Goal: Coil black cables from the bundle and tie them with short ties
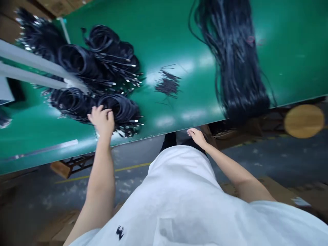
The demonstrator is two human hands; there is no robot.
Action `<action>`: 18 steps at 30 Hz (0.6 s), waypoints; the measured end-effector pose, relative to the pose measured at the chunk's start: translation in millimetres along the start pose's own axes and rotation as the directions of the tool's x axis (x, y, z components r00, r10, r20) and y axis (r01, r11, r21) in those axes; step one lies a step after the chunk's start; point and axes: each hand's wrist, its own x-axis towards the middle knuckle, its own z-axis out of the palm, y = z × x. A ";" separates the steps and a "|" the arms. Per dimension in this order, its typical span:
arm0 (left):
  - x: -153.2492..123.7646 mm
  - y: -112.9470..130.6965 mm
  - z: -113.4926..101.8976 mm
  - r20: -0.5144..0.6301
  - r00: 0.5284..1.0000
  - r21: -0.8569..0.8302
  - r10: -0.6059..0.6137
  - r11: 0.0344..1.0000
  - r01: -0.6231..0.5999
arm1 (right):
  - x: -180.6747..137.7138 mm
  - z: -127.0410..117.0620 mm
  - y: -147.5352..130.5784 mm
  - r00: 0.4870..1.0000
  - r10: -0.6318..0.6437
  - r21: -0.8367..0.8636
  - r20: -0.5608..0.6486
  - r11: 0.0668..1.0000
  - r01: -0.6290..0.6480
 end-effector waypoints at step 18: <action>-316.2 302.7 86.1 0.560 0.692 -0.471 0.456 0.862 -0.187 | -50.5 -240.2 64.4 0.985 0.010 0.001 -0.172 1.000 -0.010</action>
